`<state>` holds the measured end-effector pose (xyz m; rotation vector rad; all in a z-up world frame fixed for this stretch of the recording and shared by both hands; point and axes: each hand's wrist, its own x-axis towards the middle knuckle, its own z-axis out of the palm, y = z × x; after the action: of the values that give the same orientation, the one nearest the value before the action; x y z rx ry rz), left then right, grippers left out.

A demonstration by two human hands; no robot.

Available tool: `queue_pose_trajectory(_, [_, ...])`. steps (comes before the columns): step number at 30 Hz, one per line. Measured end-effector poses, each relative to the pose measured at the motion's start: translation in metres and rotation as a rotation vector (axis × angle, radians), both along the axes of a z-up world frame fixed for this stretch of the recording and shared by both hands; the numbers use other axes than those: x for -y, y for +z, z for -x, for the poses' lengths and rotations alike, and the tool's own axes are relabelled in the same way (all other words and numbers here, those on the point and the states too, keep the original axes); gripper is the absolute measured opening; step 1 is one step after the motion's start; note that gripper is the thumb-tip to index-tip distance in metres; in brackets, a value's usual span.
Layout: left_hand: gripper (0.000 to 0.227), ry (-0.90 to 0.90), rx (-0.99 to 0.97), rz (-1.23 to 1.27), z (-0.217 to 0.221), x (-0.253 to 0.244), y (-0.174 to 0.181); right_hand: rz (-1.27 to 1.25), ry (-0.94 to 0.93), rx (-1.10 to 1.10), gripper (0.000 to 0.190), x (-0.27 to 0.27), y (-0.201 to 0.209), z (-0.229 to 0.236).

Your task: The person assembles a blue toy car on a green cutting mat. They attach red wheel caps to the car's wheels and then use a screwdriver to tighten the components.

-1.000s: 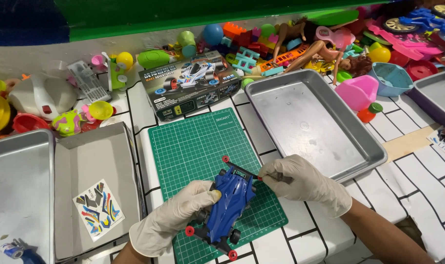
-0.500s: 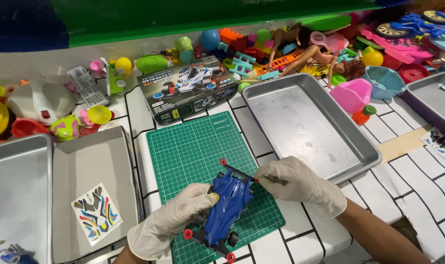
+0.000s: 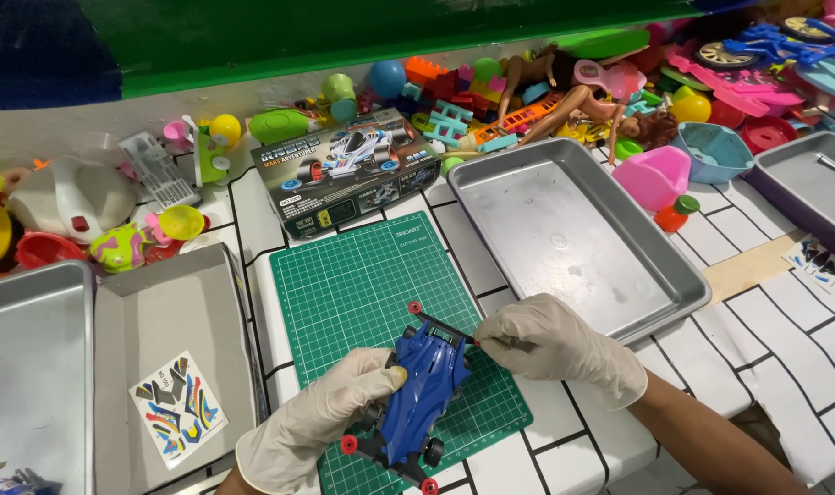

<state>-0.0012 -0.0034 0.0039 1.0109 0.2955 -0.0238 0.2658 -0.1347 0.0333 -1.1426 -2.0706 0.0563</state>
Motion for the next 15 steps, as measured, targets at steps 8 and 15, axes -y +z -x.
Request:
queue_pose_trajectory(8, [0.042,-0.015,0.039,-0.052,-0.001,0.001,0.005,0.030,0.007,0.058,0.011,0.001,-0.004,-0.003])
queue_pose_trajectory(15, [0.041,-0.029,0.099,-0.053,-0.001,-0.002,-0.009,0.084,0.016,0.044,0.012,0.003,-0.004,-0.004])
